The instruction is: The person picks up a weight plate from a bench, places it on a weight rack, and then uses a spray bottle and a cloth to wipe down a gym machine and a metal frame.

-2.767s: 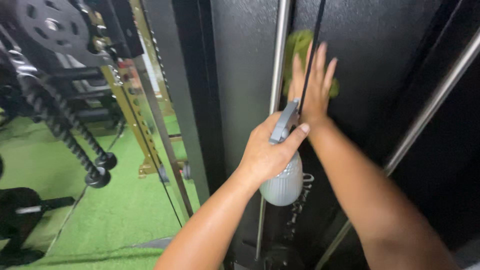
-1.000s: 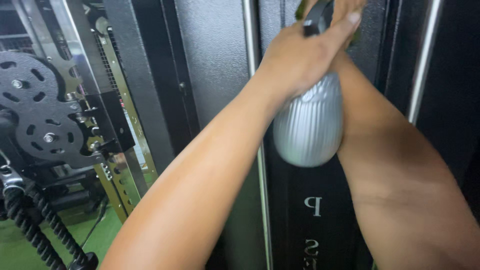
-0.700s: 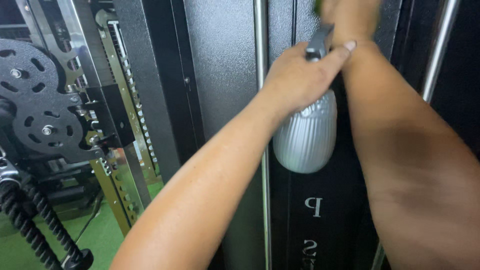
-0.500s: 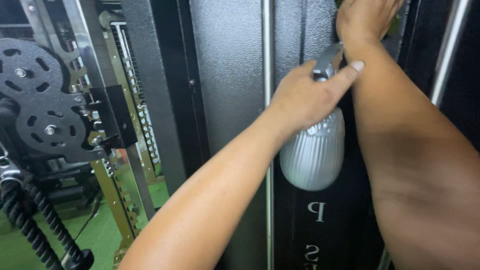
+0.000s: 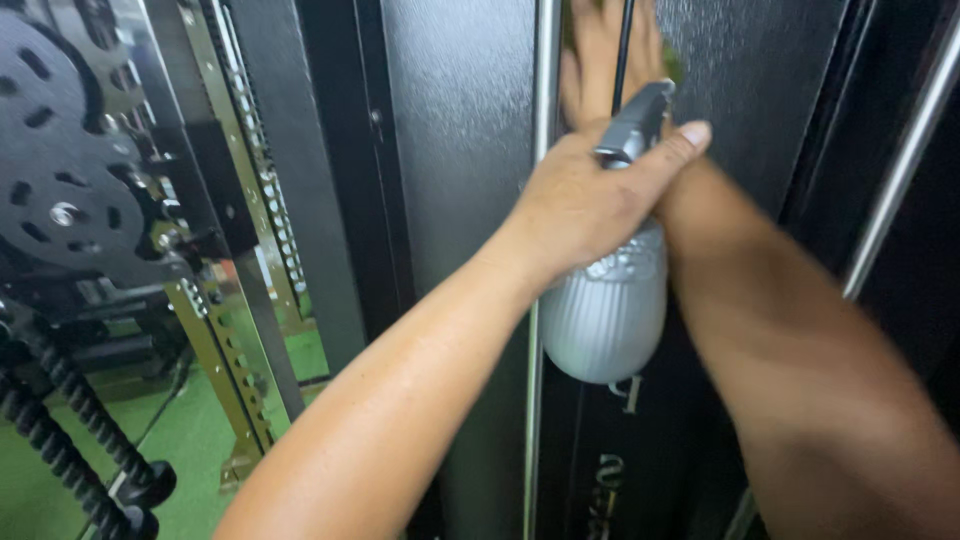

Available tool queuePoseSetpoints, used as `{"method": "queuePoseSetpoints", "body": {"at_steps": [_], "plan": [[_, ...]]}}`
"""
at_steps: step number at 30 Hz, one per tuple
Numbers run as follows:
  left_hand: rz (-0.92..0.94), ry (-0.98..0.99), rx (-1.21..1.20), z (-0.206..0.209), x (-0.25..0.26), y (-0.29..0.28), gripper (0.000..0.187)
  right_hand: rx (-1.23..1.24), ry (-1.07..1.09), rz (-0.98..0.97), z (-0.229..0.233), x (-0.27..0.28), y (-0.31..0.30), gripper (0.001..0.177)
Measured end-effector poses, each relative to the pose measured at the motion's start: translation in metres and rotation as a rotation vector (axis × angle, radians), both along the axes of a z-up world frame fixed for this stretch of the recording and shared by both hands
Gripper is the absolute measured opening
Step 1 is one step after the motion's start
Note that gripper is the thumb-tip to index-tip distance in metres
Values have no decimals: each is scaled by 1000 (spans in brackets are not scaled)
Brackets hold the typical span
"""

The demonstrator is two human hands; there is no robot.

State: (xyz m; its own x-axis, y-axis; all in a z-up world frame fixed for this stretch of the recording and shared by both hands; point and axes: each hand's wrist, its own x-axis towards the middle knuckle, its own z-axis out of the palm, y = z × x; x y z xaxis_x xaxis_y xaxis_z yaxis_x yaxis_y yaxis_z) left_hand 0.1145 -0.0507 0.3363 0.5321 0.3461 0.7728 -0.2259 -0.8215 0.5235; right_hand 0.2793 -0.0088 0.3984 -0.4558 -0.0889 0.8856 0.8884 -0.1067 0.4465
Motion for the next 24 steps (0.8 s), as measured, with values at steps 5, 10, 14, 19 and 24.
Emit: {"method": "queuePoseSetpoints", "body": {"at_steps": [5, 10, 14, 19, 24], "plan": [[28, -73, 124, -37, -21, -3, 53, -14, 594, 235, -141, -37, -18, 30], [-53, 169, -187, -65, -41, -21, 49, -83, 1109, 420, -195, -114, -23, 37], [-6, 39, 16, -62, -30, -20, 44, 645, 1133, 1399, -170, -134, 8, 41], [-203, -54, -125, -46, -23, -28, 39, -98, 207, -281, -61, 6, 11, 62], [-170, 25, -165, -37, -29, -35, 39, -238, 575, -270, 44, 58, 1, 24]]}}
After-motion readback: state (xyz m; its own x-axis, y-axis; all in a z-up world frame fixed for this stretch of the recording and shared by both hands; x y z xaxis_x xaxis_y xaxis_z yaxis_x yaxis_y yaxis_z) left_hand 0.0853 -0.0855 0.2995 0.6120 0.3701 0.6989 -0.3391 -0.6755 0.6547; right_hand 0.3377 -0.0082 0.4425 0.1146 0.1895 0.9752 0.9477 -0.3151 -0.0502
